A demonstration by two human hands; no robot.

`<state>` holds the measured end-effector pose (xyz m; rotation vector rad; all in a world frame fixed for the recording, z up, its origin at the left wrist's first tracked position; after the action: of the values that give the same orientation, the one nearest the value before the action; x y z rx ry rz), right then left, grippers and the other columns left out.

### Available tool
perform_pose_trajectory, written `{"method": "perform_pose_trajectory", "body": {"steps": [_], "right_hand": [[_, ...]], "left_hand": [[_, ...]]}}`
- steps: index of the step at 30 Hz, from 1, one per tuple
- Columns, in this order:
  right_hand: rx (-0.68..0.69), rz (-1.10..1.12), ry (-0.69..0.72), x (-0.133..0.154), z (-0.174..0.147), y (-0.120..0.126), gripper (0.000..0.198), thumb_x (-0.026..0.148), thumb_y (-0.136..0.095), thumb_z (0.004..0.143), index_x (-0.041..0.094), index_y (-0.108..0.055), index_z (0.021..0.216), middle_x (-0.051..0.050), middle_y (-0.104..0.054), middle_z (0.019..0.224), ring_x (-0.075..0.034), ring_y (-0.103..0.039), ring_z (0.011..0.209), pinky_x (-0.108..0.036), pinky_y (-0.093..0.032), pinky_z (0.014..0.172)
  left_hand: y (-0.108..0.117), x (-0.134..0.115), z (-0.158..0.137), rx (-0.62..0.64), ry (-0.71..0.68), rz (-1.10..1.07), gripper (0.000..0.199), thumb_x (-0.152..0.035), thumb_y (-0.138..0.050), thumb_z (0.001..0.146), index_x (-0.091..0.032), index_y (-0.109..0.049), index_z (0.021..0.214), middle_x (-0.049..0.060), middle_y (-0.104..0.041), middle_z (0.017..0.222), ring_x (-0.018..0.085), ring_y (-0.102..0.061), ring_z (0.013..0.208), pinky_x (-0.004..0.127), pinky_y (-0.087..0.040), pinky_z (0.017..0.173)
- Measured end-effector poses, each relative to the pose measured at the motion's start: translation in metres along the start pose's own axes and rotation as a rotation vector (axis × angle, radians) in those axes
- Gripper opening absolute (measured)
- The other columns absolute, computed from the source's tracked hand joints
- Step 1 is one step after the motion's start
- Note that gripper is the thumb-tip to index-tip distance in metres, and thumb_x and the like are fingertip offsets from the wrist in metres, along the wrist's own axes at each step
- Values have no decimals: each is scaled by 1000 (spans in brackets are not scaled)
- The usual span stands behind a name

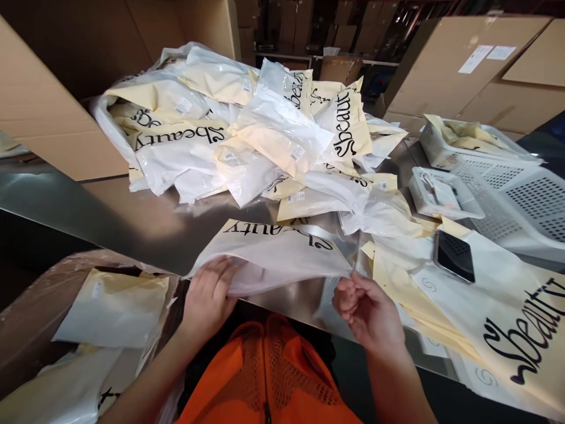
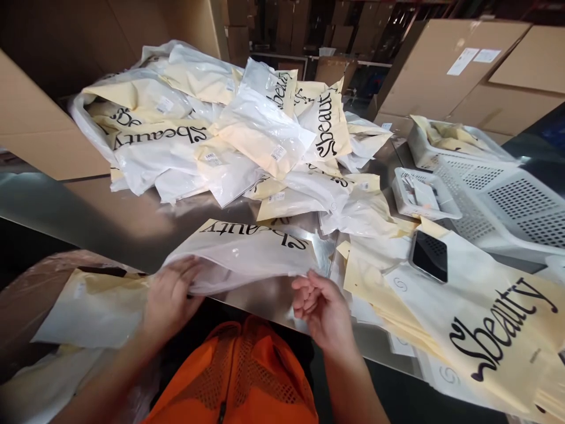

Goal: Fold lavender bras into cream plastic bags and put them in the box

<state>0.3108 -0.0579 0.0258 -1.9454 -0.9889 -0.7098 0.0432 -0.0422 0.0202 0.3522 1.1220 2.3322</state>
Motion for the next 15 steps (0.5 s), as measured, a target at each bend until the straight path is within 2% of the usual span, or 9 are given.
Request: {"method": "perform_pose_trajectory", "body": {"steps": [2,5,9,11,13,15], "right_hand": [[1,17,48,16,-1,0,36,50,-82,49,16,-70,54,-1,-52,39,-10,-46,33,-20,-31,33],[-44,62,121,25,1,13,32,46,-82,48,16,-70,53,-1,-50,37,-10,-44,33,-20,-33,34],[-126,142,194,23,1,38,22,36,-78,50,16,-69,53,-1,-49,37,-10,-43,35,-21,-38,37],[-152,168,218,23,-1,49,17,32,-75,52,16,-69,53,0,-49,38,-9,-42,35,-22,-39,39],[-177,186,238,25,-5,58,14,30,-72,54,16,-68,52,0,-48,38,-9,-40,35,-23,-39,39],[-187,200,255,29,-9,64,15,29,-69,57,16,-66,51,0,-46,37,-9,-39,34,-22,-37,38]], "left_hand": [[9,13,17,41,-48,35,19,-15,-60,85,-13,-65,103,17,-65,121,35,-54,123,49,-43,103],[22,10,32,78,-146,65,15,-6,-58,82,-15,-68,90,15,-60,131,40,-39,136,56,-36,110],[22,-16,36,163,-267,118,22,-6,-52,84,-17,-68,95,12,-49,146,43,-20,144,77,-4,111],[19,-25,35,191,-301,159,23,-9,-48,87,-17,-68,96,12,-43,149,37,-15,147,77,7,109],[17,-29,37,186,-307,192,22,-13,-48,89,-17,-69,94,9,-37,153,34,-11,149,73,10,111],[19,-29,41,158,-284,204,21,-19,-50,89,-18,-71,94,2,-30,157,36,-7,149,70,11,113]]}}
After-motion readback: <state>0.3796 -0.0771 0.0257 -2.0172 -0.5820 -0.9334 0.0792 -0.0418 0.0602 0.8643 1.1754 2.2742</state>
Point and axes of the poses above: each hand's wrist, its own z-axis towards the middle knuckle, its own y-axis out of the back of the hand, x = y × z, the point moved 4 cm from there along z, towards the middle knuckle
